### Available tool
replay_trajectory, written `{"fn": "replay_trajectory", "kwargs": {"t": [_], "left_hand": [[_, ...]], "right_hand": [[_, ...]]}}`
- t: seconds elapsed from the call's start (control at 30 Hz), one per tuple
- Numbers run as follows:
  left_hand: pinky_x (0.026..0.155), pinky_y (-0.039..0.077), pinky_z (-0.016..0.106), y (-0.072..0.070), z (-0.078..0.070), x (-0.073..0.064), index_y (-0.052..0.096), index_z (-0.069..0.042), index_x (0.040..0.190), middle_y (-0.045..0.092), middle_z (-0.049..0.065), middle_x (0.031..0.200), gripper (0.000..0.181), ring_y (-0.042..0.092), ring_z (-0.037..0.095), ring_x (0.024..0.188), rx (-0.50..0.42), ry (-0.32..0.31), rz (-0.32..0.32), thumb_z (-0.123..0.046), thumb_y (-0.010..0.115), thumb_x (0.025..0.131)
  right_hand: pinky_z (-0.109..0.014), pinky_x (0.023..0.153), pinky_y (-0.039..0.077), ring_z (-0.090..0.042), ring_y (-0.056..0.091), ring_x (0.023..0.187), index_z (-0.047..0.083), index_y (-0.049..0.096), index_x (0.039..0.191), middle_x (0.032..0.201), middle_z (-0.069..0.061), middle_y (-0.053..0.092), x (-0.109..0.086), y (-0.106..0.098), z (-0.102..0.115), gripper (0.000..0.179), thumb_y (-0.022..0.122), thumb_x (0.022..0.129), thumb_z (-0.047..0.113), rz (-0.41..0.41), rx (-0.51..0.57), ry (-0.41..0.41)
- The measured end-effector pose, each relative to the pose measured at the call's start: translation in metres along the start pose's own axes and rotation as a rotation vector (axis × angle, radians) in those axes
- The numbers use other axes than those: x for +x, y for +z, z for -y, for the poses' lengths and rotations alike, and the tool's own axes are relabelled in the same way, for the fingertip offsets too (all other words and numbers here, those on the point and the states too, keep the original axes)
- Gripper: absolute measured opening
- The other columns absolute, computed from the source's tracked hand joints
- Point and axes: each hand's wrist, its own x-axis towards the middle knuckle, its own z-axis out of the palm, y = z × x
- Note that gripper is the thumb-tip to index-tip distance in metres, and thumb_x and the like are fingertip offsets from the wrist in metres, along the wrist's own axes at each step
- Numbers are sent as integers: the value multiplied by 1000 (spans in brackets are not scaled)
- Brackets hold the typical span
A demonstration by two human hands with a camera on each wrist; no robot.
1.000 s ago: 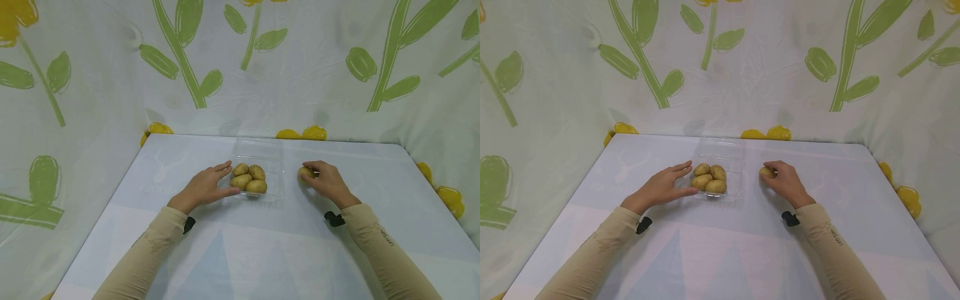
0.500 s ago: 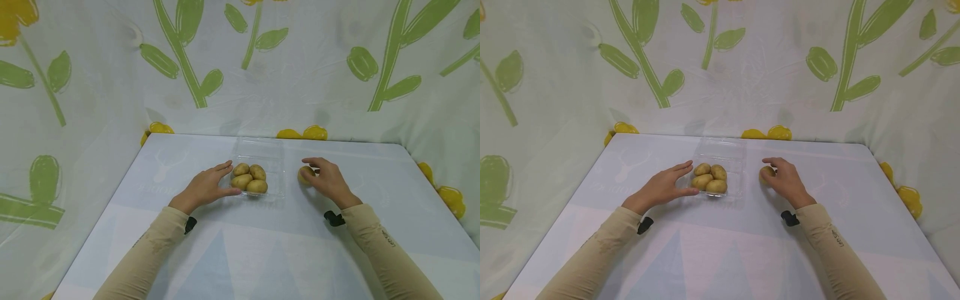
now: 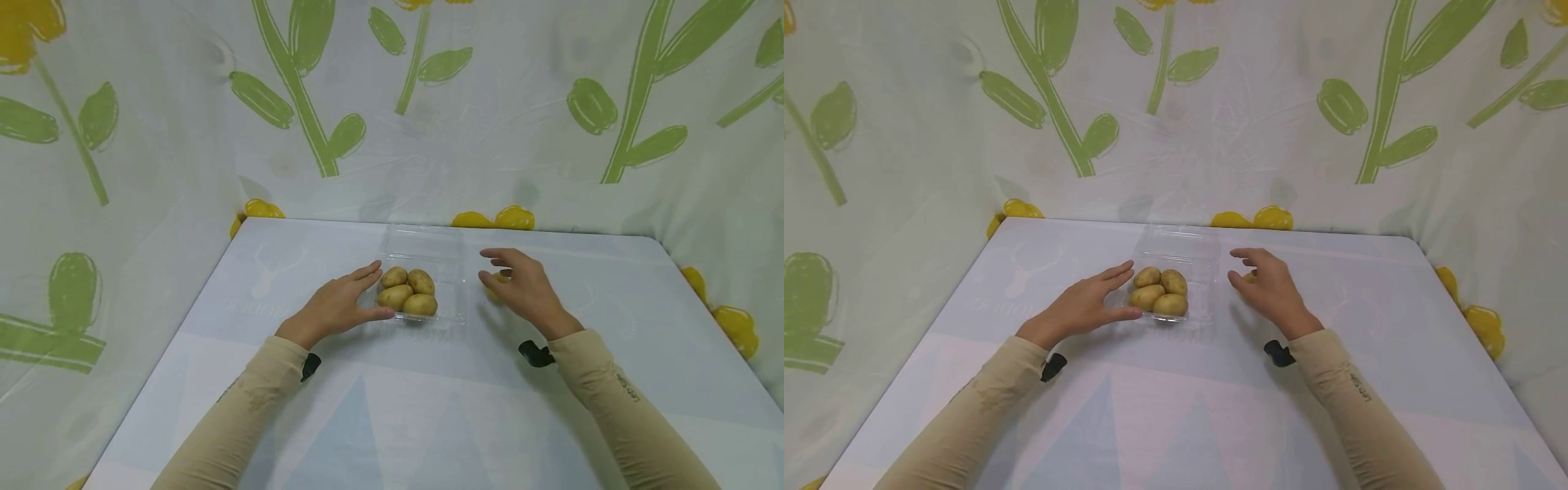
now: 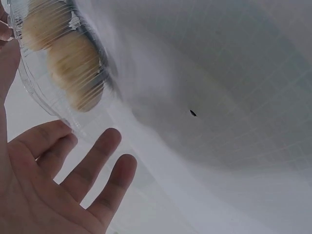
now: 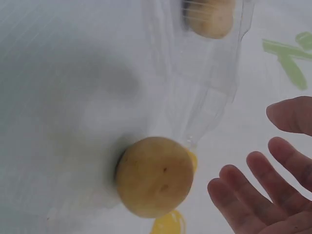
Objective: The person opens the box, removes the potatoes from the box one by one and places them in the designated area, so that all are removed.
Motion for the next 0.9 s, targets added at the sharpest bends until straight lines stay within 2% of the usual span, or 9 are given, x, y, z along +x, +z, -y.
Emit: {"fn": "replay_trajectory", "kwargs": {"t": [0.43, 0.9], "left_hand": [[113, 37, 52, -2, -2, -1, 36, -12, 158, 22, -7, 167, 94, 34, 28, 148, -25, -5, 8, -69, 63, 89], [112, 38, 54, -1, -1, 0, 35, -13, 159, 22, -6, 167, 95, 34, 29, 147, -14, -15, 13, -71, 62, 88]], "right_hand": [[-45, 92, 56, -35, 66, 114, 2, 64, 131, 131, -15, 65, 9, 9, 17, 42, 75, 91, 9, -4, 49, -60], [-45, 89, 58, -37, 66, 113, 1, 63, 132, 130, -17, 65, 14, 19, 28, 42, 75, 92, 8, 39, 93, -112]]}}
